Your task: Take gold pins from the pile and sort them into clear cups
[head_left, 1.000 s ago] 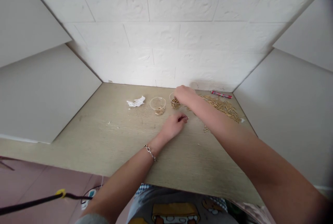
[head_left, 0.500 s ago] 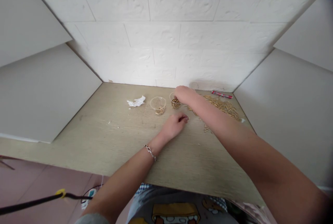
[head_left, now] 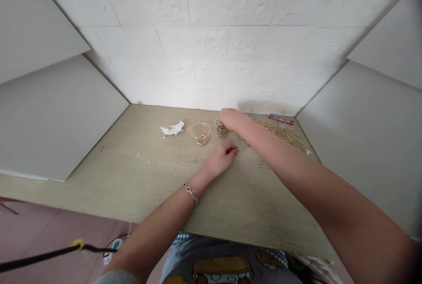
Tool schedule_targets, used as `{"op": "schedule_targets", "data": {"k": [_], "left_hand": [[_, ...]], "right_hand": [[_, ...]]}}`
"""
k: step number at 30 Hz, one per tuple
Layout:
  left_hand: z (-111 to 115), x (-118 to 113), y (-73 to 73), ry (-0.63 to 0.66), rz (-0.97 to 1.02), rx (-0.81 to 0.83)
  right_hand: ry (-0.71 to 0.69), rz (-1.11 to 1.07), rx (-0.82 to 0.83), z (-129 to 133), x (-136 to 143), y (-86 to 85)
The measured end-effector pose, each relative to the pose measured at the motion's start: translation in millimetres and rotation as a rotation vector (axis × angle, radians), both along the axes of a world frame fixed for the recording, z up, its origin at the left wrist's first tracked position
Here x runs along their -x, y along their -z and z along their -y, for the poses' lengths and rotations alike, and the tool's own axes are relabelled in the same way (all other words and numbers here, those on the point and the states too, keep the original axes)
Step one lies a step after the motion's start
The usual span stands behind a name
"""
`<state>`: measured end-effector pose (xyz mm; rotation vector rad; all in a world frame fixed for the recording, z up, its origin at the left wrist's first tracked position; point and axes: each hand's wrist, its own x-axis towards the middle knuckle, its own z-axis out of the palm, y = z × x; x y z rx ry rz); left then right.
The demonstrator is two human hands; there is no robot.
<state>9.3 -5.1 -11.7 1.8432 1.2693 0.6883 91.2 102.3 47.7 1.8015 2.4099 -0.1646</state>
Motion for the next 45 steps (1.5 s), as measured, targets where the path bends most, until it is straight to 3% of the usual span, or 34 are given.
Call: {"op": "schedule_targets", "data": {"k": [13,20,26,31,35,39,45], "left_hand": [[0,0,1.0,0.002,0.010,-0.019],[-1,0,1.1,0.011,-0.007,-0.019],[-2,1,2.7,-0.028,0.000,-0.021],[-5,3,0.6,-0.083,0.058,-0.053],[-6,4,-1.6,-0.160,0.109,-0.042],[-7,5,-1.7,-0.180,0.163,-0.034],[-6,4,-2.8,-0.170,0.190,-0.020]], "right_hand": [[-0.191,0.109,-0.019,3,-4,-4.6],[-0.209,0.133,-0.040,7,-7,-7.5],[-0.294,0.064,-0.241,22,-17,-3.5],[-0.188,-0.269,-0.442,40,-36,-7.2],[0.018,-0.683,-0.510,63,-54,-0.9],[0.271,-1.014,-0.312,84,-60,25.7],[0.309,-1.293,0.027,89,-52,63.7]]}}
